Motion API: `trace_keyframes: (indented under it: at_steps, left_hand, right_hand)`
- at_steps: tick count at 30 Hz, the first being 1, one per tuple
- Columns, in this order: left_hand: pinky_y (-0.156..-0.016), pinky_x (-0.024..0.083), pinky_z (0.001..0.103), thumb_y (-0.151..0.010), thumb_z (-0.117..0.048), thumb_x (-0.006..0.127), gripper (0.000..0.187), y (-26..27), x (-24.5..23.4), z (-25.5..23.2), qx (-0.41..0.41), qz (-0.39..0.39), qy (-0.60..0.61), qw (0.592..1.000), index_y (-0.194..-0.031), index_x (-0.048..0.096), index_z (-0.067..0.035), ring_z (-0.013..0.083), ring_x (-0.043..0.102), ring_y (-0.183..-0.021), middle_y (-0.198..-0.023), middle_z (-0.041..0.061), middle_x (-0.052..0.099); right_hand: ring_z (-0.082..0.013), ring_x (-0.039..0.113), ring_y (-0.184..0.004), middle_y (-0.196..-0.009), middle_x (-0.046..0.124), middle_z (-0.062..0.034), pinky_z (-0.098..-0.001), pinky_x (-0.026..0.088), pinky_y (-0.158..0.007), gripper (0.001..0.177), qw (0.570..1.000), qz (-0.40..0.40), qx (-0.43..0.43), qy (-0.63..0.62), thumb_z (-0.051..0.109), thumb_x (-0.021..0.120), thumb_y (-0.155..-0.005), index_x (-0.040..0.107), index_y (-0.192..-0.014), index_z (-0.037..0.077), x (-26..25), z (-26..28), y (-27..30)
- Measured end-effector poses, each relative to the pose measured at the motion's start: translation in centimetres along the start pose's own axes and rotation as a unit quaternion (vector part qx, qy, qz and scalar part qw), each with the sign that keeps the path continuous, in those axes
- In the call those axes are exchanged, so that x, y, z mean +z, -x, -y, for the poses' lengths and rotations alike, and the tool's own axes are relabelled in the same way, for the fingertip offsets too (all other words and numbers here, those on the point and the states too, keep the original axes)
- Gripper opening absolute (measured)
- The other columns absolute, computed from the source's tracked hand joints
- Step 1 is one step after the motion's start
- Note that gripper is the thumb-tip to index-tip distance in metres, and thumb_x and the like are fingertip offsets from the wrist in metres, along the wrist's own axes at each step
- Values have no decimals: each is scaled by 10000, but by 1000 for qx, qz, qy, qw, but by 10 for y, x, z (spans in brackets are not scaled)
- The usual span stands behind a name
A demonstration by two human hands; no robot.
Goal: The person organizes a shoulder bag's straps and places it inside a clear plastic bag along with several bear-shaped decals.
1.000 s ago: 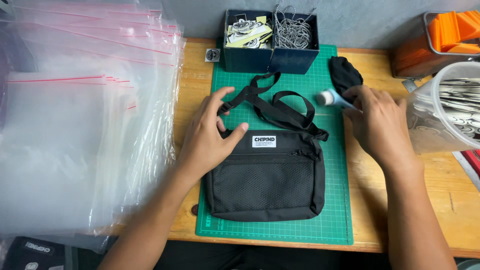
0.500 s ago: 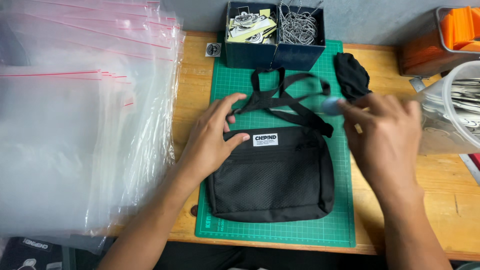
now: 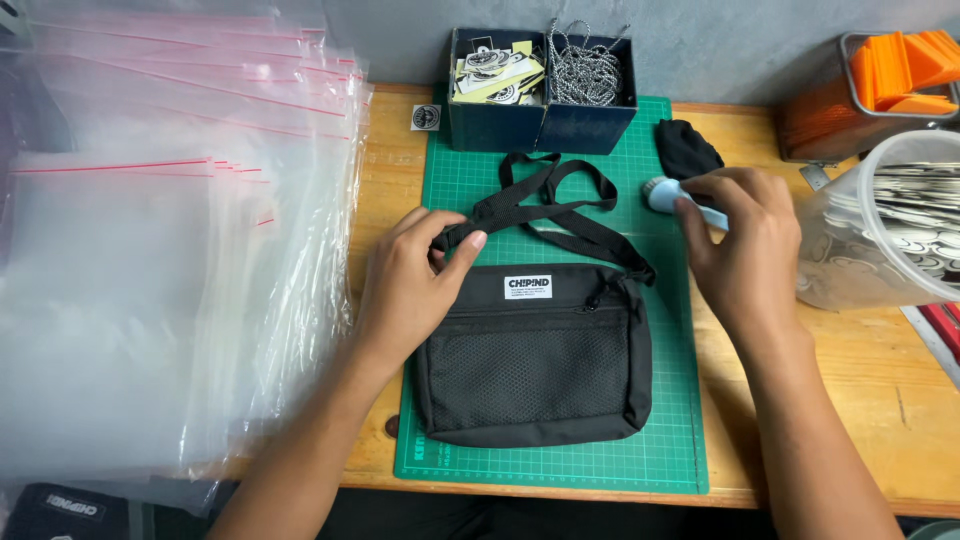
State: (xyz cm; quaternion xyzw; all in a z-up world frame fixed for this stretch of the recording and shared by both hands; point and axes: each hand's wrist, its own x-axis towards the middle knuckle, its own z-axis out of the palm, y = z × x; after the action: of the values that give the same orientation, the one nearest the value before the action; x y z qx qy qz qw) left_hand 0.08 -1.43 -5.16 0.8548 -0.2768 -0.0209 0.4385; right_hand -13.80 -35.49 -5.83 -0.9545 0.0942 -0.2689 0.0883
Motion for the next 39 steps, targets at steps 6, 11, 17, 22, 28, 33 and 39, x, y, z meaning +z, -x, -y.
trace_keyframes:
  at_steps: [6, 11, 17, 22, 28, 33, 39]
  left_hand:
    - [-629, 627, 367, -1156, -246, 675, 184, -7, 5, 9, -5, -93, 151, 984, -1243, 712, -88, 219, 766, -650, -703, 53, 728]
    - [-499, 598, 302, -1132, -180, 641, 147, -24, -7, 35, -113, -248, 475, 837, -1199, 536, -102, 173, 679, -533, -822, -15, 525]
    - [-561, 445, 291, -1100, -92, 700, 170, -32, -37, 51, -129, -340, 554, 749, -1218, 599, -161, 135, 540, -583, -872, -4, 500]
    - [-484, 317, 227, -1104, -134, 696, 154, -29, -30, 55, -174, -325, 524, 768, -1236, 620, -157, 70, 408, -539, -844, -44, 432]
    - [-474, 259, 206, -986, 25, 687, 288, -28, -37, 65, -204, -342, 531, 748, -1236, 735, -110, 47, 326, -528, -828, -44, 426]
    - [-493, 284, 216, -891, 168, 655, 484, -31, -34, 97, -169, -353, 560, 730, -1299, 745, -77, 64, 324, -536, -828, -28, 388]
    - [-549, 353, 234, -851, 259, 580, 592, -31, -48, 86, -106, -380, 558, 730, -1311, 705, -92, 81, 333, -566, -850, -7, 370]
  right_hand:
    - [-504, 763, -1028, -1060, 750, -233, -607, 601, -909, 432, 970, 146, 59, -183, 274, 920, -950, 810, -1323, 87, -7, 69, -3]
    - [-522, 751, -1098, -1106, 738, -207, -634, 588, -976, 460, 944, 260, 115, -165, 209, 866, -924, 779, -1371, 139, -9, 67, -5]
    - [-443, 785, -1152, -1126, 803, -175, -562, 607, -1018, 472, 927, 309, 150, -153, 223, 873, -932, 787, -1396, 192, -15, 62, -7]
    - [-355, 787, -1085, -1029, 859, -164, -501, 598, -1001, 356, 907, 272, 202, -250, 139, 875, -939, 821, -1291, 123, 17, 24, 7]
    - [-211, 752, -818, -905, 728, -89, -325, 581, -840, 241, 740, 192, 312, -565, -38, 669, -1027, 694, -1258, 23, 13, 9, -5]
    - [-121, 532, -647, -808, 483, 11, -317, 519, -755, 318, 576, 174, 341, -723, 55, 645, -985, 643, -1303, 45, 12, 3, -7]
    - [-72, 331, -608, -721, 318, 52, -272, 417, -715, 361, 656, 199, 330, -649, 20, 665, -1003, 693, -1336, -114, 6, 22, -7]
